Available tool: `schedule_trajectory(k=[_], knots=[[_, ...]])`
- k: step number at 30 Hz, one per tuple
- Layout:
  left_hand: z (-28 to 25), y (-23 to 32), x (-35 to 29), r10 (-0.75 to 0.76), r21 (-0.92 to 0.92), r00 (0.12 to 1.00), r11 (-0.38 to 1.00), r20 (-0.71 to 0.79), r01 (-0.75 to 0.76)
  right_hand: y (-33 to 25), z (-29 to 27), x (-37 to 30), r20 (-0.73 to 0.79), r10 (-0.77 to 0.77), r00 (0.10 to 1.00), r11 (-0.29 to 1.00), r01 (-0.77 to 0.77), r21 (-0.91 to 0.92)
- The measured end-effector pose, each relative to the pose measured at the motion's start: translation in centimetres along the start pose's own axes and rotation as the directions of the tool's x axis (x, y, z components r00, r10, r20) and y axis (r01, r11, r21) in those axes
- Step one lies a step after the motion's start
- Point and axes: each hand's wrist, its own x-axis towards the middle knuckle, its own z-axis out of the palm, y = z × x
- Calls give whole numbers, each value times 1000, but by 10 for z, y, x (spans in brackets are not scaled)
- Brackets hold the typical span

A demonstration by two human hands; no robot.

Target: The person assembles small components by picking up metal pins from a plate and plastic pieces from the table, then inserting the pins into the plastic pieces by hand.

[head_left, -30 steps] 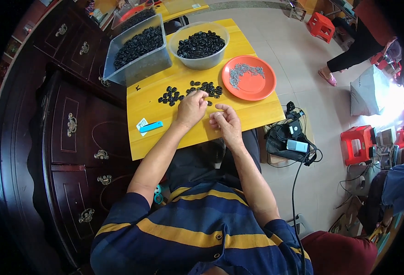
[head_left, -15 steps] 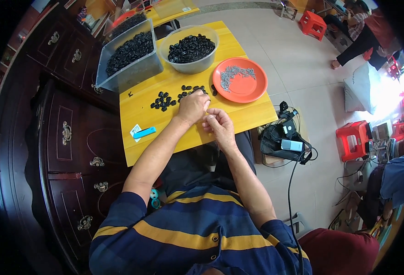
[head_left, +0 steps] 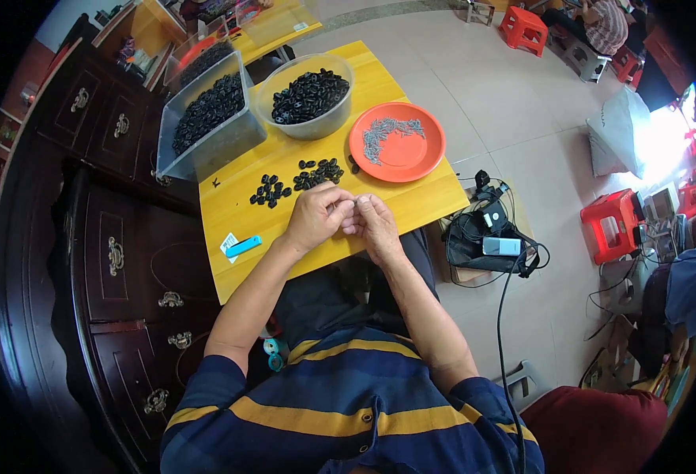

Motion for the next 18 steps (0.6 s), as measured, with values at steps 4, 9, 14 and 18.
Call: schedule_trajectory(k=[4, 9, 14, 18], knots=[[0, 0, 10, 0, 4, 999, 1000, 51, 0, -3, -4, 1, 8, 14, 1000, 996, -14, 87], [-5, 5, 33, 5, -36, 977, 999, 212, 2, -7, -2, 3, -48, -17, 999, 980, 27, 199], [5, -7, 76, -29, 78, 994, 997, 108, 21, -1, 1, 1, -50, -35, 998, 990, 41, 132], [25, -19, 115, -26, 327, 996, 945, 83, -3, 2, -2, 1, -14, -15, 1000, 997, 16, 71]])
